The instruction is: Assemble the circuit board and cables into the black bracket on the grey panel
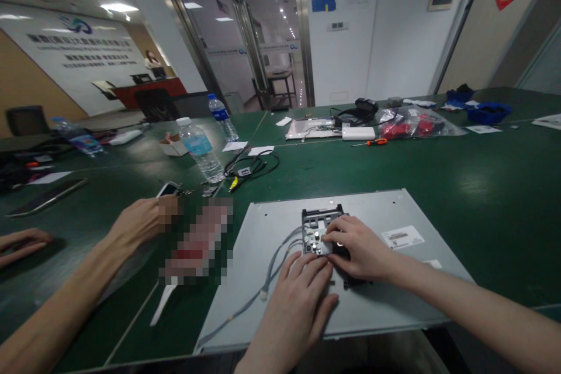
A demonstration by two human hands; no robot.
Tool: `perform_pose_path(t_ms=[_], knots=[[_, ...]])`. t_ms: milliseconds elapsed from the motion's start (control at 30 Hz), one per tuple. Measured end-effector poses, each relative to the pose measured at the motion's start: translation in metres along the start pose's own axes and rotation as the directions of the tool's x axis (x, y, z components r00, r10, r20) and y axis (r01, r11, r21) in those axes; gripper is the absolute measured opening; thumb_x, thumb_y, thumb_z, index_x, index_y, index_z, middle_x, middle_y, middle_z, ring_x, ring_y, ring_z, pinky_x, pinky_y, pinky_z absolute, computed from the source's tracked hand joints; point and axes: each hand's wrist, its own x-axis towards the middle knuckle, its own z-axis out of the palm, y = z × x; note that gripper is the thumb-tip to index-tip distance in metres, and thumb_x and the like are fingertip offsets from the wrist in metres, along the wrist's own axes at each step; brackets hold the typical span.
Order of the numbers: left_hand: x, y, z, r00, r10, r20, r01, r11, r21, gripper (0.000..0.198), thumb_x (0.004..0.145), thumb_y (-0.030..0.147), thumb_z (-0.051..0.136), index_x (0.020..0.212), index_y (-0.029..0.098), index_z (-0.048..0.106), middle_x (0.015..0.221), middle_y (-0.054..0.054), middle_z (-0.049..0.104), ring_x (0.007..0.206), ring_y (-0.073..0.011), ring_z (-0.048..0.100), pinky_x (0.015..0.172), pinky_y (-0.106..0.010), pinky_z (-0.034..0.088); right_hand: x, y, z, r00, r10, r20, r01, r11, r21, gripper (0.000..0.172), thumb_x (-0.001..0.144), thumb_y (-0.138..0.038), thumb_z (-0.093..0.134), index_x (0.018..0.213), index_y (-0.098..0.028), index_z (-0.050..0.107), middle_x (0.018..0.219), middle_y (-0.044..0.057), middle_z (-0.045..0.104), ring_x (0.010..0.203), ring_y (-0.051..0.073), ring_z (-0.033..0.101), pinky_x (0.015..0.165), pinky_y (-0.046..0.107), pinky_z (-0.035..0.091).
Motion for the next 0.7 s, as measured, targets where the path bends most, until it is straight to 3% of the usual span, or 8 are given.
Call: perform_pose_path(t_ms=[700], knots=[[-0.0016,-0.0023,0.0006,0.998,0.058,-0.028,-0.056,0.996,0.066,0.031,0.093,0.030,0.054,0.123,0.023,0.061,0.119,-0.006,0.064,0.115,-0.0258,0.054,0.106,-0.048,0.037,0.0001,0.0008,0.0024,1.000,0.002,-0.014,-0.002,1.000,0.013,0.021,0.079,-0.016,0.065,0.100,-0.019,0.064,0.104,0.009,0.062,0.100,0.024,0.054,0.089,0.041,0.046]])
